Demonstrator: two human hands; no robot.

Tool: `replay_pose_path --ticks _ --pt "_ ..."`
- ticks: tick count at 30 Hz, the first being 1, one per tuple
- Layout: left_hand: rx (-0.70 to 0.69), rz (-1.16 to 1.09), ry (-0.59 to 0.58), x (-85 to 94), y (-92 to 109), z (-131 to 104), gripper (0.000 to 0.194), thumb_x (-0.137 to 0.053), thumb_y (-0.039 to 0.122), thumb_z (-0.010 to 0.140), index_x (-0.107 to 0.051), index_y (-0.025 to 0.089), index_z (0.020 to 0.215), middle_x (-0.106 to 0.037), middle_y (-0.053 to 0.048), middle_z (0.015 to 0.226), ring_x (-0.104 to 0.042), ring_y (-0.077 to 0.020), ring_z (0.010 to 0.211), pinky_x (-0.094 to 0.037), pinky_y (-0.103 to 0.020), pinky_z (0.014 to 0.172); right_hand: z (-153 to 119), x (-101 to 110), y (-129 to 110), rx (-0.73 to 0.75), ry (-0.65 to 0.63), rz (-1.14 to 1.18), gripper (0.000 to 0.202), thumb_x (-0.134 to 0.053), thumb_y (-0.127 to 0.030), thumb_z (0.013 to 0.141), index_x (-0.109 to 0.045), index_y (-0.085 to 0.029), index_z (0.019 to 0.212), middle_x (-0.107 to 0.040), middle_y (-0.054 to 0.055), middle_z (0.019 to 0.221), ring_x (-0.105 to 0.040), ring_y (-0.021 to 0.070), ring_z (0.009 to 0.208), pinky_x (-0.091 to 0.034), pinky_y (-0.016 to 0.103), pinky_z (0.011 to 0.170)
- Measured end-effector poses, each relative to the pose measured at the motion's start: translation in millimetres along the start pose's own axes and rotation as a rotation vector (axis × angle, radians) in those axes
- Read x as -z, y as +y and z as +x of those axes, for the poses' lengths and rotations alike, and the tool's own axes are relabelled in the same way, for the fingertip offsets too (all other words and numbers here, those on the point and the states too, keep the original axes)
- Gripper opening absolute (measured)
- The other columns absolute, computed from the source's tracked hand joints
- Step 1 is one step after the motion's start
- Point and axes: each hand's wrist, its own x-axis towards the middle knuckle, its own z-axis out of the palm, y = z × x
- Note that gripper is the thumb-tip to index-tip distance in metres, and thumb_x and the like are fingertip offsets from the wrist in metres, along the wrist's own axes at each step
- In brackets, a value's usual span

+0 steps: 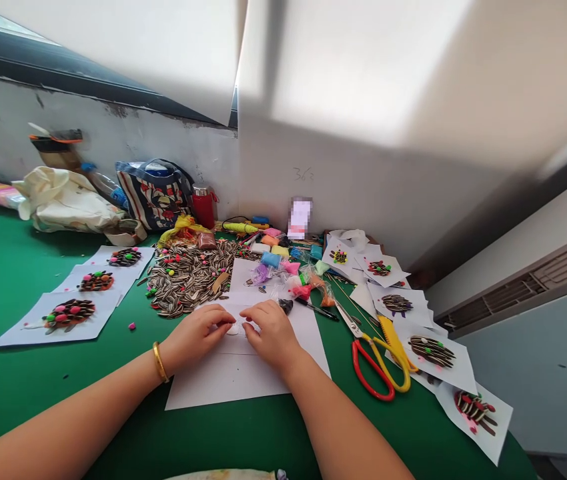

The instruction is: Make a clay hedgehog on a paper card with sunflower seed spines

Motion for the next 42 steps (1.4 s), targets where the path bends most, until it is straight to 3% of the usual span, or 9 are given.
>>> replay_pose_path --ticks 8,13,24,32,42 --pt "-0.029 -0.009 0.024 -4.1 1 -2 0.018 -0.057 0.029 0.089 -0.064 0.018 0.076 -0.063 -0.002 0.076 -0.057 -0.0165 0.075 -0.043 -0.028 0.07 2 -1 -10 0.066 0.001 0.053 0.021 -0.063 -0.014 0.084 -0.067 -0.022 0.103 -0.069 0.005 0.093 -0.058 0.0207 0.089 -0.047 0.035 0.08" --pt "-0.029 -0.109 0.051 -2.9 4 -1 0.014 -0.054 0.023 0.09 -0.067 0.019 0.086 -0.065 -0.002 0.081 -0.058 -0.0158 0.079 -0.043 -0.028 0.075 2 1 -14 0.065 -0.004 0.061 0.029 -0.062 -0.011 0.083 -0.066 -0.024 0.109 -0.07 0.004 0.094 -0.058 0.0204 0.089 -0.046 0.035 0.081" --pt "0.135 -0.391 0.053 -3.8 3 -1 0.026 -0.062 0.043 0.085 -0.066 0.018 0.077 -0.066 -0.003 0.079 -0.058 -0.0165 0.076 -0.045 -0.028 0.072 2 0 -16 0.063 0.07 0.13 0.013 -0.065 -0.02 0.087 -0.07 -0.025 0.099 -0.068 0.003 0.085 -0.056 0.0184 0.083 -0.045 0.033 0.076" --pt "0.13 -0.441 -0.003 -0.5 6 0 0.033 -0.057 0.045 0.088 -0.07 0.017 0.077 -0.066 -0.004 0.078 -0.059 -0.0167 0.075 -0.044 -0.027 0.072 3 0 -19 0.039 0.091 0.149 0.006 -0.065 -0.027 0.09 -0.07 -0.025 0.091 -0.067 0.002 0.08 -0.055 0.0169 0.08 -0.044 0.032 0.074" --pt "0.016 -0.357 0.029 -3.7 -2 -1 0.039 -0.044 0.042 0.096 -0.067 0.017 0.077 -0.064 -0.002 0.074 -0.057 -0.015 0.071 -0.044 -0.026 0.068 3 -1 -19 0.015 0.089 0.191 0.006 -0.066 -0.026 0.089 -0.07 -0.025 0.093 -0.068 0.002 0.081 -0.057 0.018 0.081 -0.045 0.033 0.075"
